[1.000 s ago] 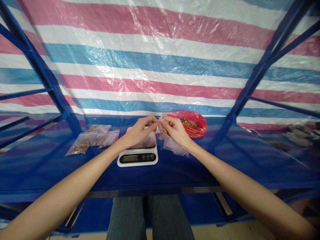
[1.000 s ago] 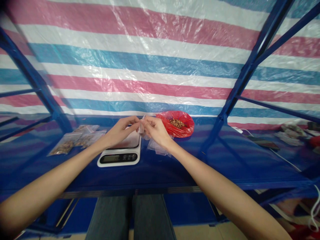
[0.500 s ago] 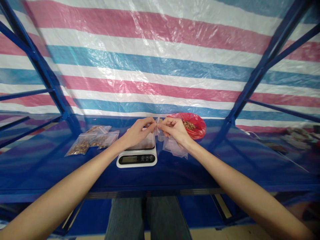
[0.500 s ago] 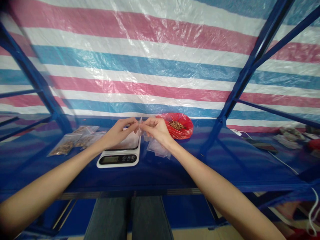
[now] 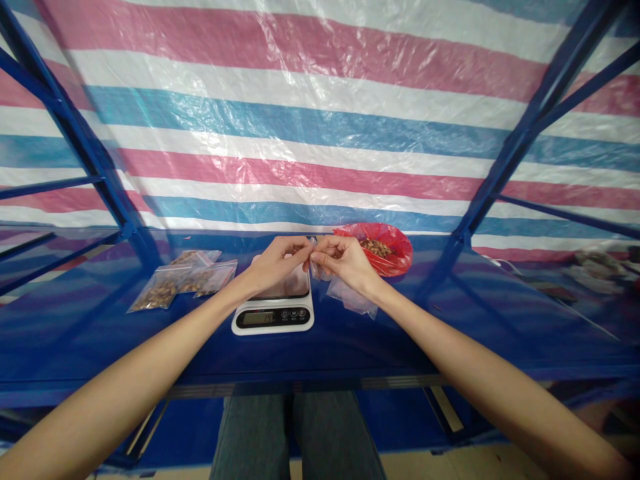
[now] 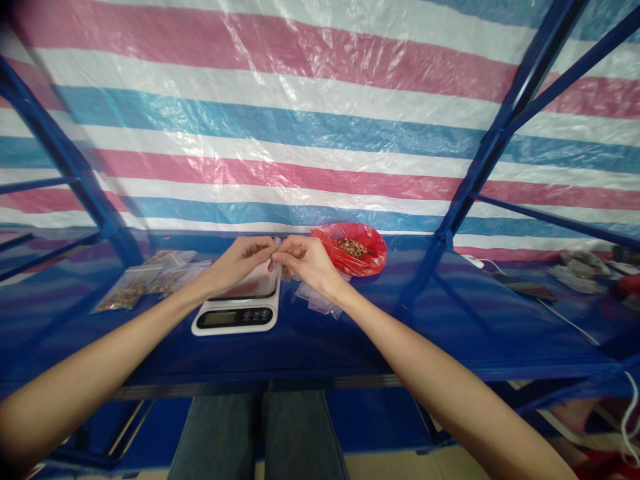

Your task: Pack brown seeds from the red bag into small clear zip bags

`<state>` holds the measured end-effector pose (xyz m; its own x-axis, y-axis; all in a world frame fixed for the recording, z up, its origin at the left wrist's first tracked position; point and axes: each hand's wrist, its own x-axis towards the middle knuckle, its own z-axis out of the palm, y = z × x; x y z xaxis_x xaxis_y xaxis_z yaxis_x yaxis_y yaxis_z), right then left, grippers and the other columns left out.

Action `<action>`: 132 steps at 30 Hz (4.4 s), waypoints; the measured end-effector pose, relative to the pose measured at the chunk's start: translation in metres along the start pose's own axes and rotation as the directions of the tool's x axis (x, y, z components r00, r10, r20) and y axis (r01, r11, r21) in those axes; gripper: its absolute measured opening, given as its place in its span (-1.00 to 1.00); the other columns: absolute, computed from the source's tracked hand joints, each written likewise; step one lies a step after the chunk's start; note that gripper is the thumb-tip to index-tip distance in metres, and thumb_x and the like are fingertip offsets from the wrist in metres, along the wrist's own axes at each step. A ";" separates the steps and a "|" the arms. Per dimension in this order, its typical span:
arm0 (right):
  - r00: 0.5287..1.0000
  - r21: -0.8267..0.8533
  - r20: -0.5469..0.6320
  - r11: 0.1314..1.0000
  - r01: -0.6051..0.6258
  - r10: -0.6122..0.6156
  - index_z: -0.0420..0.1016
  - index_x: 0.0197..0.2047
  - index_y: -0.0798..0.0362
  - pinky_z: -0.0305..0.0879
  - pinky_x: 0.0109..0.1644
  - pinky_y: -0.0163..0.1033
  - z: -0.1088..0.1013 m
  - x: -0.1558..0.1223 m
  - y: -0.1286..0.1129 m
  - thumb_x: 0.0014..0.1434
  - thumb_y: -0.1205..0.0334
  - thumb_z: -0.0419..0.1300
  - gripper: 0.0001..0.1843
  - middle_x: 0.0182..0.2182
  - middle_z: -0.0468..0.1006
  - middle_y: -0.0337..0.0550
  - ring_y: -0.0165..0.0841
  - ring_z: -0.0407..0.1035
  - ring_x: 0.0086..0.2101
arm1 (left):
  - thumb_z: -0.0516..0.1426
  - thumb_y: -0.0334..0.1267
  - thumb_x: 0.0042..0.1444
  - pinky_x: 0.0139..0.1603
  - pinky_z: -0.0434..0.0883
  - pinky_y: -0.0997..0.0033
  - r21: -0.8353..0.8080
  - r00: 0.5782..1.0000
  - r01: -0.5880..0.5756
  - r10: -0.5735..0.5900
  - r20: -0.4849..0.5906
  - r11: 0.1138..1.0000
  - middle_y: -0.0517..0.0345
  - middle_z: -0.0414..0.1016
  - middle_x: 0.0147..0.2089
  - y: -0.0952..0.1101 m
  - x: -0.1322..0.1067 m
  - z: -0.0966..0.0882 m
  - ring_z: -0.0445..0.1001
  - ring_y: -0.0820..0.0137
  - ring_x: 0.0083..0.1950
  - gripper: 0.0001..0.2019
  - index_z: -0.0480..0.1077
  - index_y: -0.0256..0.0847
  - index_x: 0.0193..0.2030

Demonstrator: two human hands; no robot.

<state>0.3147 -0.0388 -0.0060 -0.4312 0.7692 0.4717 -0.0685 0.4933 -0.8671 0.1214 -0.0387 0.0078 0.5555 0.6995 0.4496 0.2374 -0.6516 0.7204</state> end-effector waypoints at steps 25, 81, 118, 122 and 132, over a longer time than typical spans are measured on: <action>1.000 -0.196 -0.018 0.981 0.004 -0.008 0.48 -0.40 0.03 0.18 -0.50 -0.32 0.000 -0.002 0.001 0.16 0.23 0.24 -0.89 -0.62 0.40 -0.36 -0.46 0.26 -0.61 | 0.05 -0.22 0.27 -0.20 0.23 0.37 0.354 0.992 -0.035 0.076 -0.104 0.935 0.22 0.43 -0.40 -0.010 0.003 0.004 0.38 0.37 -0.29 -0.76 0.37 -0.19 -0.43; 0.840 0.016 -0.526 0.989 -0.148 0.134 0.19 -0.44 -0.03 -0.17 -0.69 -0.38 -0.043 0.017 0.011 0.08 -0.54 0.19 -0.31 -0.56 0.35 -0.31 -0.55 0.03 -0.68 | 0.03 -0.05 0.34 -0.36 0.14 0.36 -0.199 0.933 0.044 -0.111 -0.341 0.979 0.27 0.19 -0.61 -0.008 -0.001 0.000 0.19 0.47 -0.51 -0.52 0.21 -0.19 -0.61; 0.903 -0.960 -0.015 0.247 -0.133 0.428 0.71 -0.40 0.10 0.20 -0.40 -0.32 -0.171 0.046 -0.037 -0.02 0.38 0.33 -0.90 -0.53 0.64 -0.19 -0.35 0.44 -0.50 | 0.04 -0.16 0.27 -0.46 0.11 0.31 0.027 0.782 0.010 0.009 -0.623 1.000 0.22 0.19 -0.65 0.001 -0.004 -0.016 0.17 0.42 -0.56 -0.55 0.23 -0.14 -0.68; 0.921 -0.969 -0.066 0.197 -0.152 0.383 0.66 -0.48 0.14 0.15 -0.41 -0.30 -0.174 0.052 -0.039 -0.04 0.34 0.31 -0.91 -0.57 0.59 -0.18 -0.34 0.41 -0.49 | 0.04 -0.14 0.27 -0.45 0.11 0.30 0.038 0.815 -0.032 0.048 -0.578 0.999 0.23 0.19 -0.65 0.000 -0.005 -0.016 0.18 0.42 -0.56 -0.54 0.23 -0.14 -0.68; 0.909 -0.968 -0.118 0.159 -0.195 0.399 0.65 -0.53 0.12 0.23 -0.39 -0.29 -0.185 0.063 -0.034 -0.15 0.37 0.31 -0.94 -0.56 0.60 -0.17 -0.27 0.45 -0.44 | 0.04 -0.05 0.27 -0.45 0.09 0.29 0.024 0.850 -0.036 0.044 -0.525 0.999 0.21 0.17 -0.66 -0.003 -0.007 -0.019 0.15 0.40 -0.57 -0.51 0.22 -0.13 -0.70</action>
<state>0.4565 0.0678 0.0824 -0.3134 0.9442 0.1017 0.9439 0.3214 -0.0754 0.1019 -0.0361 0.0120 0.0647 0.7202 0.6907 0.2365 -0.6835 0.6906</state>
